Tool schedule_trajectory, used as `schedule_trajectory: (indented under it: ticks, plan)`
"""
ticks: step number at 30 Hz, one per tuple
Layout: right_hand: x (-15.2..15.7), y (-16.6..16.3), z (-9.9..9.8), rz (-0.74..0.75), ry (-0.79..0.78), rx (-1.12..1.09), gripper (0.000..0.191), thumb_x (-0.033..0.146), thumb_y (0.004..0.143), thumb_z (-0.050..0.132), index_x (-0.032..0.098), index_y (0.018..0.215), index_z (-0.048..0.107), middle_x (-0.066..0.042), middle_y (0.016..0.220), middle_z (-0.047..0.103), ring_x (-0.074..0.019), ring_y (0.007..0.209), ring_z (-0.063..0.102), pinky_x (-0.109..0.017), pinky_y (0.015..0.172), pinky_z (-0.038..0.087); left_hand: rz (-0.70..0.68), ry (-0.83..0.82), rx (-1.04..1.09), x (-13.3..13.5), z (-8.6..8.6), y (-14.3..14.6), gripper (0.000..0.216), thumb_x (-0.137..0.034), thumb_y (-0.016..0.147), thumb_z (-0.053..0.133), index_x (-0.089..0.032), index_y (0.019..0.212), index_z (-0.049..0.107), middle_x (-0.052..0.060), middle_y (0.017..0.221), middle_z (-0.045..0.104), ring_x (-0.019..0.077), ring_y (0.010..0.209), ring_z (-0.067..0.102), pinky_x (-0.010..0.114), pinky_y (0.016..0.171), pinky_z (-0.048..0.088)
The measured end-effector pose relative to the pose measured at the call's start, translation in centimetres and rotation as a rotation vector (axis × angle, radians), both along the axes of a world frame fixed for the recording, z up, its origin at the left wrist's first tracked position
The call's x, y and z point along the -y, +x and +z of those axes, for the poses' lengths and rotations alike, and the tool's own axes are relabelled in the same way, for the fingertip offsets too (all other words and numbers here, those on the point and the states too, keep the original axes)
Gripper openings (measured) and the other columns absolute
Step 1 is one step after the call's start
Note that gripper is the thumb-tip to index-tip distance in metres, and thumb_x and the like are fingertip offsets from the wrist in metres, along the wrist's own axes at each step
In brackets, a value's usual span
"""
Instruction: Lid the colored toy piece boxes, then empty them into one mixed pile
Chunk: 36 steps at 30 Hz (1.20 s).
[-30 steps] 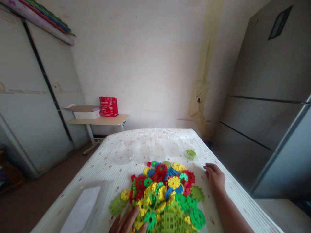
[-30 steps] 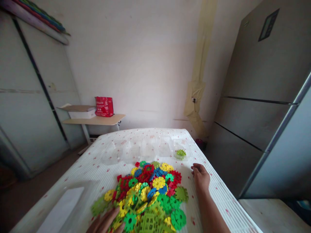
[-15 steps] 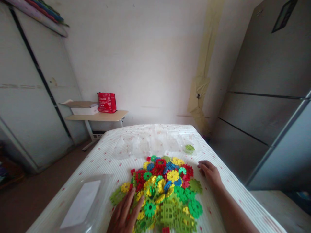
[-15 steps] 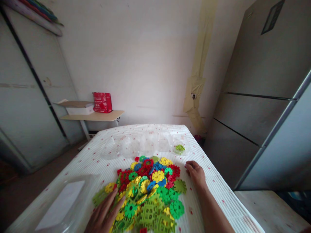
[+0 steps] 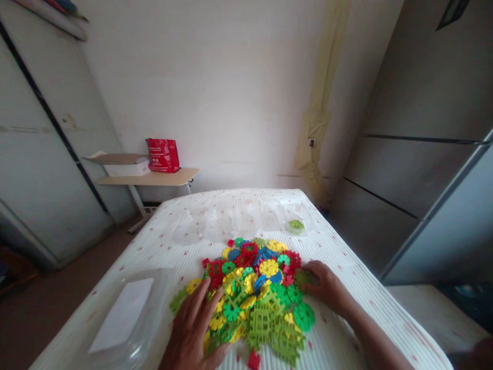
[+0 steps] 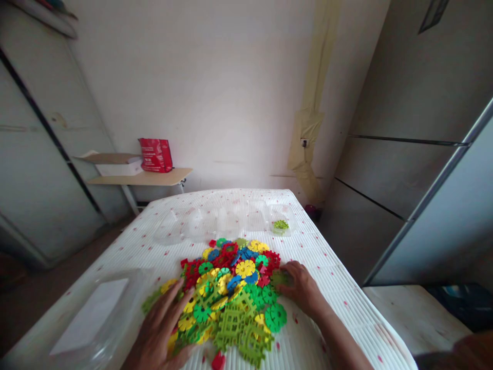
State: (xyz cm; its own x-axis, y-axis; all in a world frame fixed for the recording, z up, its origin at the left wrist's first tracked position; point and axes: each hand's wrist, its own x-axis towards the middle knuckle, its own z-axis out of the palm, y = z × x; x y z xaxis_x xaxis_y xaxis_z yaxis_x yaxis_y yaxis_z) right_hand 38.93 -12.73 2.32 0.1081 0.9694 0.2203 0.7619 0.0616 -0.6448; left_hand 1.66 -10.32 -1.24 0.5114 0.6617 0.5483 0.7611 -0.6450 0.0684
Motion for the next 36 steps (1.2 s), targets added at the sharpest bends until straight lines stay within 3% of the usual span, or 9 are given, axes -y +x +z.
schedule_trajectory:
  ticks: [6, 10, 14, 17, 19, 24, 30, 33, 36]
  plan:
    - [0.0, -0.1, 0.5, -0.002, -0.03, -0.036, 0.029, 0.031, 0.061, 0.067, 0.02, 0.089, 0.069, -0.002, 0.084, 0.064, -0.0198, 0.08, 0.057, -0.028, 0.073, 0.043, -0.039, -0.034, 0.05, 0.5, 0.3, -0.3, 0.078, -0.049, 0.073, 0.06, -0.027, 0.141, 0.029, 0.01, 0.149, 0.026, 0.0336, 0.129, 0.035, 0.045, 0.099, 0.04]
    - [0.0, -0.2, 0.7, -0.106, -0.066, -0.066, 0.015, 0.027, 0.059, 0.065, 0.02, 0.073, 0.064, 0.003, 0.068, 0.06, -0.0146, 0.062, 0.051, -0.024, 0.058, 0.037, -0.041, -0.049, 0.067, 0.5, 0.1, -0.4, 0.078, -0.048, 0.073, 0.06, -0.028, 0.141, 0.028, 0.01, 0.149, 0.026, 0.0332, 0.13, 0.034, 0.046, 0.1, 0.039]
    - [0.5, 0.4, 1.5, -0.206, -0.043, -0.357, 0.019, 0.035, 0.061, 0.065, 0.019, 0.063, 0.055, 0.005, 0.055, 0.051, -0.0122, 0.054, 0.044, -0.023, 0.05, 0.033, -0.033, -0.061, 0.087, 0.5, 0.0, -0.5, 0.075, -0.044, 0.075, 0.06, -0.027, 0.14, 0.028, 0.011, 0.148, 0.025, 0.0317, 0.131, 0.032, 0.046, 0.101, 0.039]
    - [2.0, 0.1, 3.2, -0.114, -0.083, -0.602, 0.025, 0.039, 0.065, 0.066, 0.019, 0.069, 0.052, 0.004, 0.059, 0.051, -0.0115, 0.053, 0.045, -0.023, 0.05, 0.035, -0.033, -0.068, 0.093, 0.5, 0.2, -0.4, 0.073, -0.042, 0.077, 0.059, -0.025, 0.14, 0.027, 0.012, 0.147, 0.027, 0.0311, 0.131, 0.032, 0.046, 0.101, 0.039]
    - [3.4, -1.1, 4.6, 0.015, -0.165, -0.625, 0.024, 0.037, 0.069, 0.065, 0.019, 0.074, 0.051, 0.003, 0.062, 0.05, -0.0115, 0.055, 0.046, -0.023, 0.051, 0.037, -0.034, -0.073, 0.094, 0.6, 0.3, -0.4, 0.073, -0.042, 0.077, 0.058, -0.024, 0.14, 0.027, 0.012, 0.147, 0.028, 0.0312, 0.131, 0.033, 0.046, 0.101, 0.04]
    - [6.3, -6.3, 6.1, 0.219, -0.216, -0.201, 0.014, 0.014, 0.067, 0.056, 0.021, 0.078, 0.049, 0.002, 0.075, 0.053, -0.0101, 0.062, 0.047, -0.02, 0.055, 0.037, -0.023, -0.053, 0.093, 0.6, 0.4, -0.4, 0.073, -0.043, 0.076, 0.059, -0.026, 0.14, 0.027, 0.011, 0.146, 0.031, 0.0315, 0.129, 0.035, 0.045, 0.1, 0.04]
    - [6.3, -8.9, 2.3, 0.212, -0.195, 0.311, 0.023, 0.009, 0.057, 0.056, 0.022, 0.074, 0.05, 0.002, 0.077, 0.06, -0.0106, 0.06, 0.052, -0.018, 0.052, 0.034, -0.031, -0.004, 0.079, 0.1, -0.4, -0.7, 0.075, -0.046, 0.074, 0.06, -0.026, 0.14, 0.029, 0.011, 0.146, 0.031, 0.0306, 0.129, 0.036, 0.043, 0.098, 0.042]
    - [6.0, -8.8, 1.0, 0.212, -0.204, 0.39, 0.03, 0.013, 0.057, 0.059, 0.024, 0.084, 0.055, -0.001, 0.089, 0.064, -0.0138, 0.064, 0.057, -0.019, 0.052, 0.036, -0.045, 0.056, 0.077, -0.3, -0.7, -0.8, 0.075, -0.048, 0.073, 0.059, -0.027, 0.139, 0.03, 0.01, 0.145, 0.034, 0.0295, 0.126, 0.04, 0.04, 0.096, 0.044]
    - [5.9, -8.6, 1.6, 0.219, -0.289, 0.289, 0.047, 0.009, 0.053, 0.06, 0.025, 0.097, 0.058, -0.001, 0.093, 0.066, -0.0152, 0.068, 0.059, -0.02, 0.054, 0.037, -0.039, 0.103, 0.082, -0.5, -0.5, -0.8, 0.075, -0.049, 0.073, 0.058, -0.027, 0.139, 0.03, 0.009, 0.142, 0.039, 0.029, 0.124, 0.043, 0.039, 0.094, 0.045]
